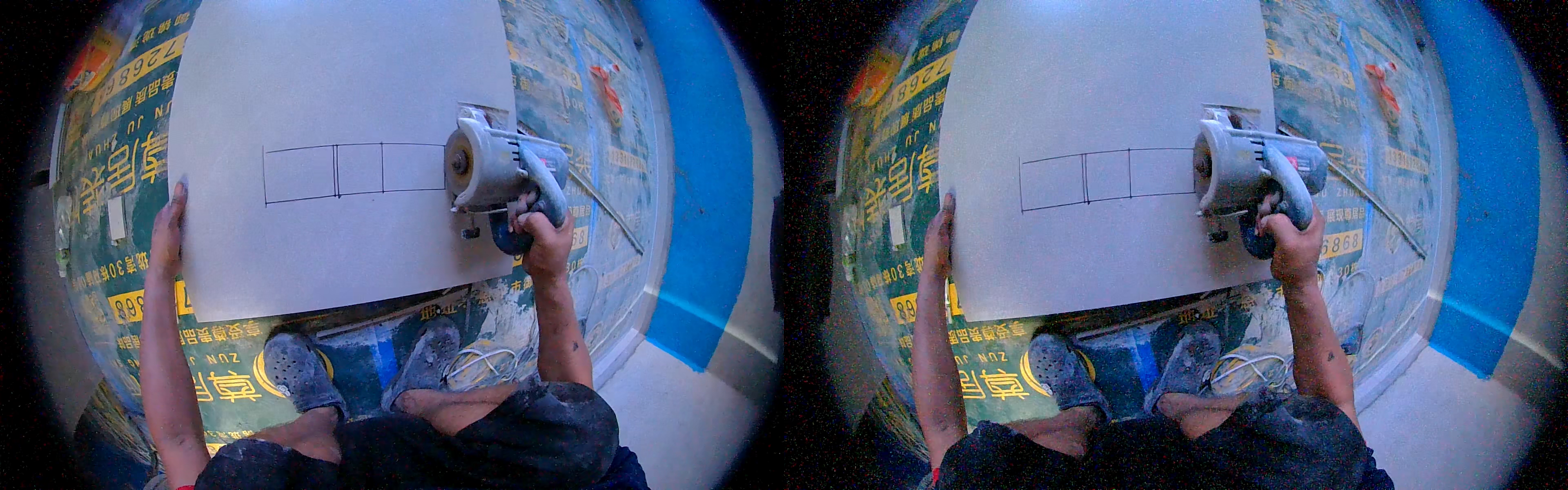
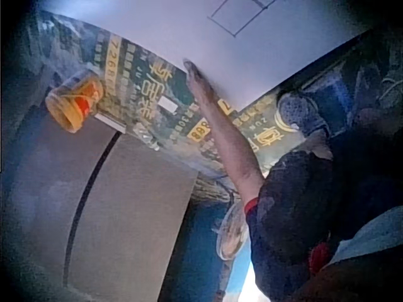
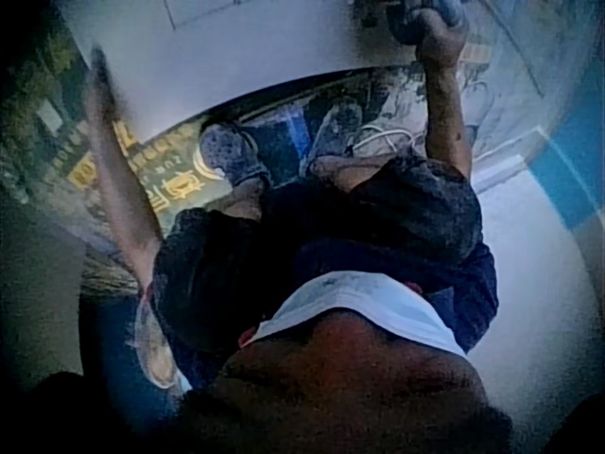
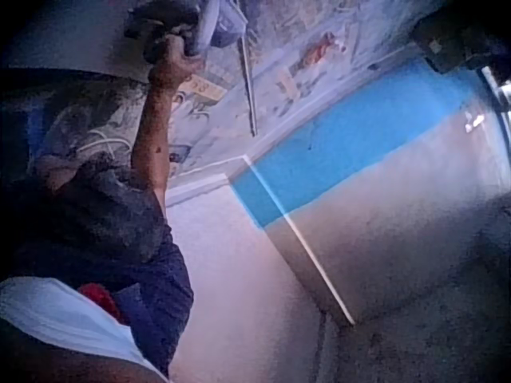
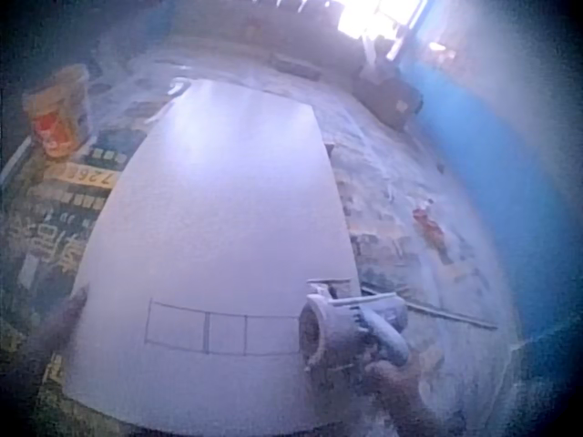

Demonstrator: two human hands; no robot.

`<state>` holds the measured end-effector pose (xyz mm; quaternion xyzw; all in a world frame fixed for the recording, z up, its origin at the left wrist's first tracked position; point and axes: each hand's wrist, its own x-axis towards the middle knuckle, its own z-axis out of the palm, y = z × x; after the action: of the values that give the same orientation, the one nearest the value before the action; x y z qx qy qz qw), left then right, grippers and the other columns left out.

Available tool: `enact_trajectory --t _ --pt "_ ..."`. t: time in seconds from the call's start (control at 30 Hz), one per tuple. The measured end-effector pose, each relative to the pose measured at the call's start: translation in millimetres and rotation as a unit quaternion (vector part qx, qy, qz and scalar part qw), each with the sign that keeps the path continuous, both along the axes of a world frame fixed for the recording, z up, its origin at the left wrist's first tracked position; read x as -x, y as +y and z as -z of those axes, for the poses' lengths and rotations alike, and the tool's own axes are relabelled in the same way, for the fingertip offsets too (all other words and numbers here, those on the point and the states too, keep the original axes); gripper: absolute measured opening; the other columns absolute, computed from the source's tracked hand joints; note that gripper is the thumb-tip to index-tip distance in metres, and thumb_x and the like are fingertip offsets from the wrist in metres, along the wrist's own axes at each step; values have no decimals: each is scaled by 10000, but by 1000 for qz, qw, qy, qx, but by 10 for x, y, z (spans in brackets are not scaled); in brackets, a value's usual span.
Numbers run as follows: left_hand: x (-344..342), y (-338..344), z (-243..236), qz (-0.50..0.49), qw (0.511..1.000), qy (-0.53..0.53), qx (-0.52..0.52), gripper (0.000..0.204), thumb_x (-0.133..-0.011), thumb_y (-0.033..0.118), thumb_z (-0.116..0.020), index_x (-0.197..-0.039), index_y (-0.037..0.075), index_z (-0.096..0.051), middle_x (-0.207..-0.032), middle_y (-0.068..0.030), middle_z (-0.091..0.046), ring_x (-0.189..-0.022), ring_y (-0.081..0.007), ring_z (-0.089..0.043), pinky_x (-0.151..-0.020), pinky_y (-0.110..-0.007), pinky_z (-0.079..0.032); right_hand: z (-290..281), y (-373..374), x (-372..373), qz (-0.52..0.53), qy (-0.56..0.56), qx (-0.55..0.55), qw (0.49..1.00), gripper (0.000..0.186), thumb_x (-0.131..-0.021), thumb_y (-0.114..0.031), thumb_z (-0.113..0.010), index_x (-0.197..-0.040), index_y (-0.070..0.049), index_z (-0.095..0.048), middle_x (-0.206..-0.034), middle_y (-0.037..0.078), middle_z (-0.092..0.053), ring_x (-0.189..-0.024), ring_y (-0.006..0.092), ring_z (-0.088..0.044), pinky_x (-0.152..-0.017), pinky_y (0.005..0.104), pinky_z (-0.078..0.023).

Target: The person cuts a square opening into a tile using a power saw, then picks up the tile and flips it over to continue cutting from the other side.

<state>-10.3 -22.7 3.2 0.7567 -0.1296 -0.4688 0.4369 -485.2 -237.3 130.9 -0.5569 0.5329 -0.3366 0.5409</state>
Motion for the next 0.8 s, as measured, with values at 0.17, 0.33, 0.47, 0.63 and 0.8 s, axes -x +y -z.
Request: enact_trajectory --t 0.17,0.33,0.47,0.63,0.8 --pt "10 -19 -19 -12 999 46 -14 702 -937 562 -516 -1297 -41 -514 -1174 -134 -626 -1031 -187 -610 -917 -320 -463 3 19 -2 6 -17 -3 1000 193 -713 -14 -521 -901 15 -552 -748 75 -539 -596 155 -506 -586 296 -447" --pt "31 -47 -79 -19 998 28 -44 706 -927 579 -522 -1269 -38 -537 -1140 -123 -640 -1004 -182 -617 -895 -312 -474 7 1 19 0 -18 -4 1000 156 -707 22 -546 -861 4 -569 -763 71 -586 -616 154 -551 -578 286 -460" --pt "22 -36 -58 -19 998 50 -24 704 -920 587 -529 -1246 -36 -559 -1117 -118 -647 -982 -176 -621 -876 -306 -480 13 18 14 12 -20 -16 1000 168 -707 -5 -534 -873 -1 -556 -723 64 -536 -593 156 -499 -592 296 -439" --pt "-18 -16 16 -24 998 39 -31 690 -919 577 -543 -1233 -37 -569 -1104 -109 -647 -962 -163 -616 -863 -302 -476 10 28 -18 27 -3 -8 1000 161 -707 9 -532 -867 4 -554 -728 62 -541 -597 155 -508 -583 288 -433" --pt "-16 -6 48 -36 999 37 -14 688 -918 574 -548 -1217 -45 -574 -1097 -103 -647 -954 -159 -611 -860 -298 -471 -2 27 -40 32 13 -4 999 161 -711 16 -530 -870 10 -550 -726 61 -539 -599 154 -508 -582 284 -429"
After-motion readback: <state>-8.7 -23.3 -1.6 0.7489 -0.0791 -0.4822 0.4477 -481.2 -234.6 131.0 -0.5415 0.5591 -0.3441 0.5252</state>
